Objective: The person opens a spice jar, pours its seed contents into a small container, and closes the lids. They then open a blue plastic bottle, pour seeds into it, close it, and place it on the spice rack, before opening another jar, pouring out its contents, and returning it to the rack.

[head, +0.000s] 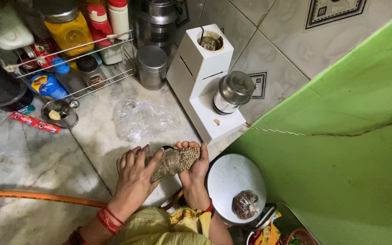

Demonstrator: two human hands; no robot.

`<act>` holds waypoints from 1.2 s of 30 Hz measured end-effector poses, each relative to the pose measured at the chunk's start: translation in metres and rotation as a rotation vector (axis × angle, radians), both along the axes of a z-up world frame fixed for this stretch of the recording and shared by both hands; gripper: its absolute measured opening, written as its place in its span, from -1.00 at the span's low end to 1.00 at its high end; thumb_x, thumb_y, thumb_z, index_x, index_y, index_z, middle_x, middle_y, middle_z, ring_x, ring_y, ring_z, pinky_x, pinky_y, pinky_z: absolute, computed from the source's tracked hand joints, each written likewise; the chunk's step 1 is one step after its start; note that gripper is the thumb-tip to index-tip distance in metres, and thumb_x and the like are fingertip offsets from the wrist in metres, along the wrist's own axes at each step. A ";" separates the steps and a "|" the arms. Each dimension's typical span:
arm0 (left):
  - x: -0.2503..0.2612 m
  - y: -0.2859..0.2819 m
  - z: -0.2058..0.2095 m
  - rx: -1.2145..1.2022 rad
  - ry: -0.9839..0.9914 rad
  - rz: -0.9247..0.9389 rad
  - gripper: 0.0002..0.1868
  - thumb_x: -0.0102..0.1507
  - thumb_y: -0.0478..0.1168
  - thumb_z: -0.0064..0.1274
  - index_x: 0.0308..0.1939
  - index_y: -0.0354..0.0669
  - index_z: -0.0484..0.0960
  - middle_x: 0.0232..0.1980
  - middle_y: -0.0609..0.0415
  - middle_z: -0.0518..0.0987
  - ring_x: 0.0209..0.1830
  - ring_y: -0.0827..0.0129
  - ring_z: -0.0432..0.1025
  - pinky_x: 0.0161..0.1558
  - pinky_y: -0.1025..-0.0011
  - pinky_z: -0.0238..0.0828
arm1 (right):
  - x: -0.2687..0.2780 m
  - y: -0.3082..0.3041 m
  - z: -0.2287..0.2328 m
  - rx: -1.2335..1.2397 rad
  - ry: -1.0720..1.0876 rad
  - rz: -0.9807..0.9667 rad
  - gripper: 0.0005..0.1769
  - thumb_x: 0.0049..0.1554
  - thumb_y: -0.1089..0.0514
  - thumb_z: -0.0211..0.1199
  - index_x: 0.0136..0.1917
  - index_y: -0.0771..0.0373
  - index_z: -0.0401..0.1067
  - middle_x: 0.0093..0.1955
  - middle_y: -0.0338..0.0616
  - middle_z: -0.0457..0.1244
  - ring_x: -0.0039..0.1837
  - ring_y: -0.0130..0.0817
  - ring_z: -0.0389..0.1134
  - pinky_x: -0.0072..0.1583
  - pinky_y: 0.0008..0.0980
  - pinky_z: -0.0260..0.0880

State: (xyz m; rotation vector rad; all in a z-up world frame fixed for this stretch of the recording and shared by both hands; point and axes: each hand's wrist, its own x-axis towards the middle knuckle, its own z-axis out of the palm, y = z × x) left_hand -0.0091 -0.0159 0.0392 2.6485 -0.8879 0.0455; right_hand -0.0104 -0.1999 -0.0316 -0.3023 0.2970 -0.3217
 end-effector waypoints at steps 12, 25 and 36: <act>-0.012 -0.003 0.029 -0.076 -0.051 -0.012 0.07 -0.13 -0.13 0.46 0.45 -0.03 0.35 0.34 -0.27 0.35 0.37 -0.21 0.18 0.31 -0.13 0.03 | -0.013 -0.007 0.008 0.078 -0.050 -0.014 -0.50 0.35 -0.10 -0.09 -0.07 0.32 0.47 -0.06 0.07 0.38 0.08 -0.03 0.40 0.25 0.00 0.38; -0.019 -0.003 0.036 -0.028 -0.032 -0.013 0.04 -0.13 -0.16 0.46 0.44 -0.03 0.37 0.34 -0.27 0.36 0.37 -0.23 0.20 0.31 -0.13 0.03 | -0.022 -0.007 0.010 0.058 -0.074 -0.017 -0.54 0.33 -0.10 -0.04 -0.12 0.29 0.45 -0.13 0.01 0.37 0.04 -0.07 0.41 0.21 -0.04 0.40; -0.019 0.003 0.031 -0.041 -0.049 -0.007 0.03 -0.11 -0.15 0.45 0.44 -0.02 0.36 0.34 -0.28 0.36 0.36 -0.25 0.20 0.29 -0.13 0.05 | -0.022 0.003 0.018 0.006 -0.088 -0.018 -0.49 0.37 -0.13 -0.07 -0.20 0.24 0.44 -0.21 -0.03 0.37 -0.05 -0.08 0.41 0.18 -0.06 0.39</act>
